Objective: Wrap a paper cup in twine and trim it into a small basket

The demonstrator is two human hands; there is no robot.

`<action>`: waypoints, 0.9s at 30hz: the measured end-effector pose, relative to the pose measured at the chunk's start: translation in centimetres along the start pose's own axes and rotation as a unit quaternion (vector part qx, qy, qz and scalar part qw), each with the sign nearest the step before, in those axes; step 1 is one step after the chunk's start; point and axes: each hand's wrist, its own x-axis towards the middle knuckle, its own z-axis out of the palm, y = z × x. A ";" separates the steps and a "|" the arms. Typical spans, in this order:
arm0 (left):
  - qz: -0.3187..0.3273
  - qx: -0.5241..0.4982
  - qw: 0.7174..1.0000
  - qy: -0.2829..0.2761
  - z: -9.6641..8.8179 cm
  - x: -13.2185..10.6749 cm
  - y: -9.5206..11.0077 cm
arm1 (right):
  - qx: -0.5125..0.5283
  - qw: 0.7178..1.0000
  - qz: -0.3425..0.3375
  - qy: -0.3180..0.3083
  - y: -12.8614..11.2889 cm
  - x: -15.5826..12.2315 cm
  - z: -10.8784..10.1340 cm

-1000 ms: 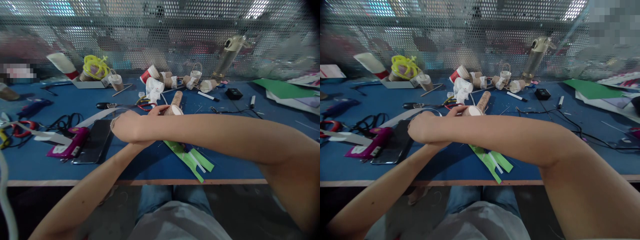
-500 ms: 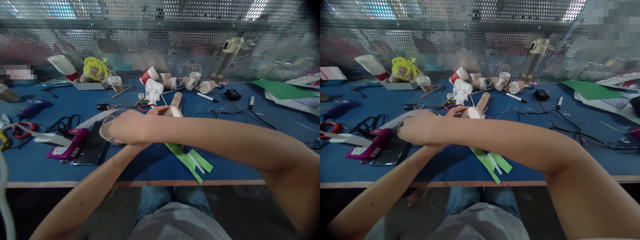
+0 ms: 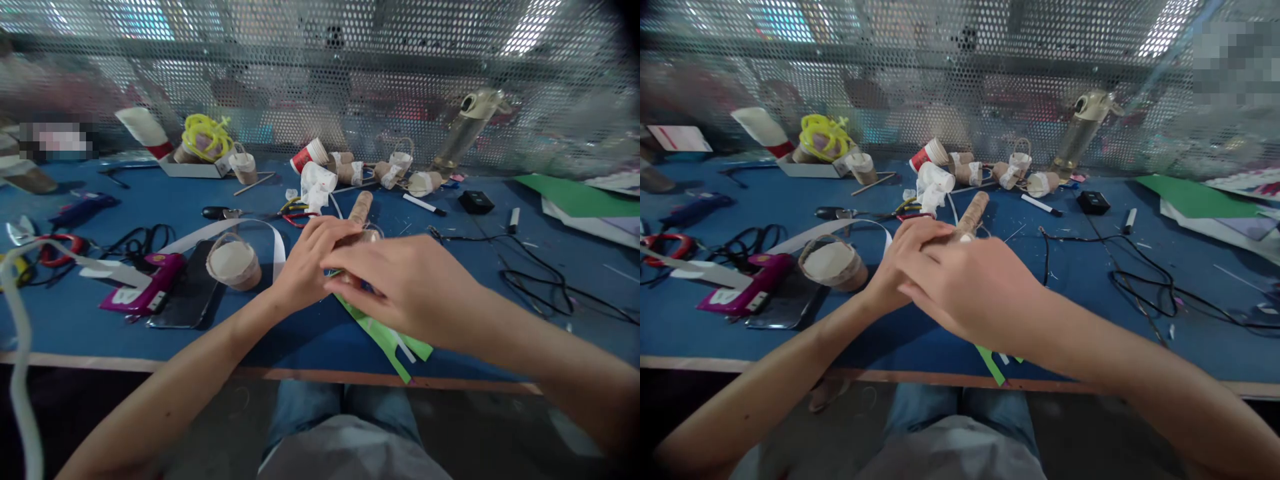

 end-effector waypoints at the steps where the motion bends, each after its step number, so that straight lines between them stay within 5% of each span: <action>1: 0.020 0.013 1.000 0.003 -0.1 0.1 0.2 | 0.004 1.000 0.012 -0.001 0.1 -1.3 0.6; 9: 0.206 0.145 0.967 0.027 -0.3 0.0 0.1 | -0.040 0.998 0.033 0.026 0.1 -4.8 4.3; 27: 0.199 0.140 0.970 0.022 -0.2 0.0 -0.2 | -0.037 0.998 -0.009 0.051 0.5 -5.0 4.8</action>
